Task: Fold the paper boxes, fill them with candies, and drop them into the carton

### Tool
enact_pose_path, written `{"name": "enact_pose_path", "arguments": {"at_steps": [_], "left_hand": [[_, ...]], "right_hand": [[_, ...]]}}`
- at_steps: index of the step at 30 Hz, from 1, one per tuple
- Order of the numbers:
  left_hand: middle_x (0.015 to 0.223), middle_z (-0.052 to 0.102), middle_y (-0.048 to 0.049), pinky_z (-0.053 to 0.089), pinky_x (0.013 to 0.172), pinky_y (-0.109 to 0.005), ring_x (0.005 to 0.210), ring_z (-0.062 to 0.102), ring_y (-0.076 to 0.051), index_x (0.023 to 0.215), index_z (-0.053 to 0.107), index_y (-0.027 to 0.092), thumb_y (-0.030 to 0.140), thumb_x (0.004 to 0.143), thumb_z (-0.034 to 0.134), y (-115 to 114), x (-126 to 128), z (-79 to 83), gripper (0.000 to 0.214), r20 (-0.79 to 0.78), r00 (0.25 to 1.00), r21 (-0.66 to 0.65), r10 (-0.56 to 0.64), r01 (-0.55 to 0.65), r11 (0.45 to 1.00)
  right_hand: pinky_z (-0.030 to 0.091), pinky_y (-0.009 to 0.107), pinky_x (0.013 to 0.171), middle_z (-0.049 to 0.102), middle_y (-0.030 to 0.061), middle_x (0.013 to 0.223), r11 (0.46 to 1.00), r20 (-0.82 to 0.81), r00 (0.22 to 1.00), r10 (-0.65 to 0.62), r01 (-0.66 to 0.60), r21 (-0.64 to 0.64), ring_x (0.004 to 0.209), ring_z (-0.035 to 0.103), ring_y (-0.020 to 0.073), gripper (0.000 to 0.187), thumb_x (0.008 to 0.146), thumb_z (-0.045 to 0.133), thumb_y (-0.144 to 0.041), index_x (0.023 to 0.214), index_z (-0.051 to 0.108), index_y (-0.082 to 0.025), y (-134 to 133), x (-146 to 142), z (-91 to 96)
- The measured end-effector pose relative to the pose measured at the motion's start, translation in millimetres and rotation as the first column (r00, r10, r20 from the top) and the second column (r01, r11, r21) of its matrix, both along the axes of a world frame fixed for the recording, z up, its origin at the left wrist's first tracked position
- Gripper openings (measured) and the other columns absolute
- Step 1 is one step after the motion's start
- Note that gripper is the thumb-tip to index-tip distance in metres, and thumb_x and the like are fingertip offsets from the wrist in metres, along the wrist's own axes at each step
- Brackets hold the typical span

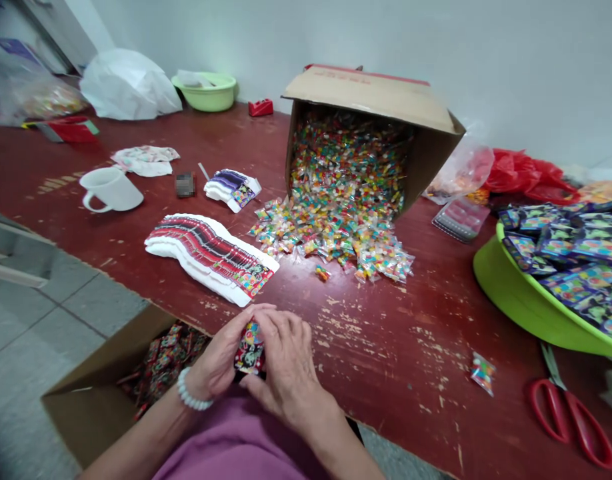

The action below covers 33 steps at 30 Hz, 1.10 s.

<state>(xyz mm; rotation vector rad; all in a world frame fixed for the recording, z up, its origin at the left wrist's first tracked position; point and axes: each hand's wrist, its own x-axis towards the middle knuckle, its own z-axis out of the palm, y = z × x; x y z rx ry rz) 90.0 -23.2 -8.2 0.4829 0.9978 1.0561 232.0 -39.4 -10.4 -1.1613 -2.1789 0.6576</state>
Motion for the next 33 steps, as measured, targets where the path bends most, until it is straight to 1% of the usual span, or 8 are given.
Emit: {"name": "enact_pose_path", "arguments": {"at_steps": [7, 11, 14, 19, 21, 24, 28, 33], "left_hand": [[0.114, 0.071, -0.0067, 0.046, 0.098, -0.034, 0.109, 0.063, -0.024, 0.117, 0.067, 0.019, 0.046, 0.09, 0.059, -5, -25, 5.5, 0.039, 0.107, 0.994, -0.106, -0.028, 0.04, 0.994], [0.09, 0.072, -0.0042, 0.053, 0.066, -0.027, 0.074, 0.067, -0.018, 0.117, 0.062, 0.021, 0.039, 0.085, 0.067, -20, -54, 7.6, 0.037, -0.009, 1.0, -0.113, -0.017, 0.016, 0.993], [0.086, 0.07, -0.004, 0.048, 0.05, -0.025, 0.055, 0.061, -0.015, 0.133, 0.047, 0.025, 0.052, 0.086, 0.059, -33, -94, 3.7, 0.056, -0.245, 0.969, -0.1, -0.004, -0.021, 0.995], [0.131, 0.056, -0.0131, 0.053, 0.086, -0.04, 0.108, 0.061, -0.029, 0.14, 0.039, 0.024, 0.061, 0.075, 0.066, -47, -172, -15.6, 0.08, -0.844, 0.511, 0.05, 0.164, -0.23, 0.972], [0.136, 0.051, -0.0138, 0.046, 0.099, -0.043, 0.122, 0.053, -0.031, 0.14, 0.039, 0.023, 0.06, 0.077, 0.064, -50, -184, -18.8, 0.077, -0.868, 0.466, 0.073, 0.169, -0.216, 0.974], [0.131, 0.056, -0.0112, 0.044, 0.102, -0.04, 0.12, 0.054, -0.027, 0.134, 0.047, 0.022, 0.054, 0.083, 0.059, -46, -171, -15.4, 0.061, -0.82, 0.543, 0.117, 0.182, -0.152, 0.981], [0.116, 0.063, -0.0094, 0.049, 0.093, -0.038, 0.103, 0.061, -0.025, 0.125, 0.055, 0.022, 0.046, 0.083, 0.061, -26, -127, -7.5, 0.049, -0.812, 0.501, 0.27, 0.298, -0.129, 0.954], [0.115, 0.065, -0.0081, 0.046, 0.092, -0.034, 0.098, 0.061, -0.024, 0.12, 0.064, 0.023, 0.036, 0.081, 0.066, 5, -88, 10.5, 0.041, -0.766, 0.535, 0.402, 0.356, -0.032, 0.915]], "right_hand": [[0.042, 0.048, 0.095, 0.052, 0.0146, 0.125, 0.997, -0.118, 0.991, 0.069, -0.065, 0.031, 0.11, 0.049, 0.0333, 0.084, 0.06, 0.069, -0.026, 0.139, 0.039, -0.019, 12, -25, 6.3], [0.046, 0.038, 0.094, 0.055, 0.0078, 0.122, 0.965, -0.266, 0.948, 0.176, -0.219, -0.142, 0.11, 0.053, 0.0255, 0.079, 0.063, 0.081, -0.034, 0.133, 0.045, -0.026, 27, -35, 7.5], [0.046, 0.038, 0.095, 0.053, 0.0088, 0.124, 0.985, -0.257, 0.966, 0.024, -0.067, -0.159, 0.112, 0.053, 0.0252, 0.071, 0.069, 0.081, -0.041, 0.13, 0.048, -0.025, 59, -32, -7.3], [0.044, 0.045, 0.094, 0.056, 0.0131, 0.117, 0.966, -0.067, 0.964, -0.259, 0.259, -0.014, 0.11, 0.053, 0.0293, 0.055, 0.079, 0.073, -0.043, 0.125, 0.053, -0.018, 121, -27, -46.2], [0.042, 0.046, 0.094, 0.055, 0.0138, 0.119, 0.953, 0.018, 0.953, -0.303, 0.302, 0.023, 0.111, 0.051, 0.0311, 0.06, 0.075, 0.074, -0.051, 0.122, 0.055, -0.019, 131, -30, -54.1], [0.04, 0.048, 0.092, 0.056, 0.0134, 0.115, 0.92, 0.05, 0.919, -0.39, 0.392, -0.018, 0.108, 0.05, 0.0328, 0.061, 0.067, 0.077, -0.058, 0.112, 0.059, -0.021, 133, -38, -56.6], [0.041, 0.045, 0.088, 0.06, 0.0104, 0.102, 0.847, -0.25, 0.823, -0.509, 0.429, -0.313, 0.101, 0.052, 0.0313, 0.06, 0.053, 0.084, -0.051, 0.097, 0.06, -0.019, 132, -39, -55.2], [0.049, 0.033, 0.069, 0.065, 0.0036, 0.081, 0.833, -0.435, 0.76, -0.483, 0.246, -0.496, 0.072, 0.06, 0.0197, 0.042, 0.074, 0.066, -0.057, 0.09, 0.057, -0.019, 124, -16, -42.4]]}}
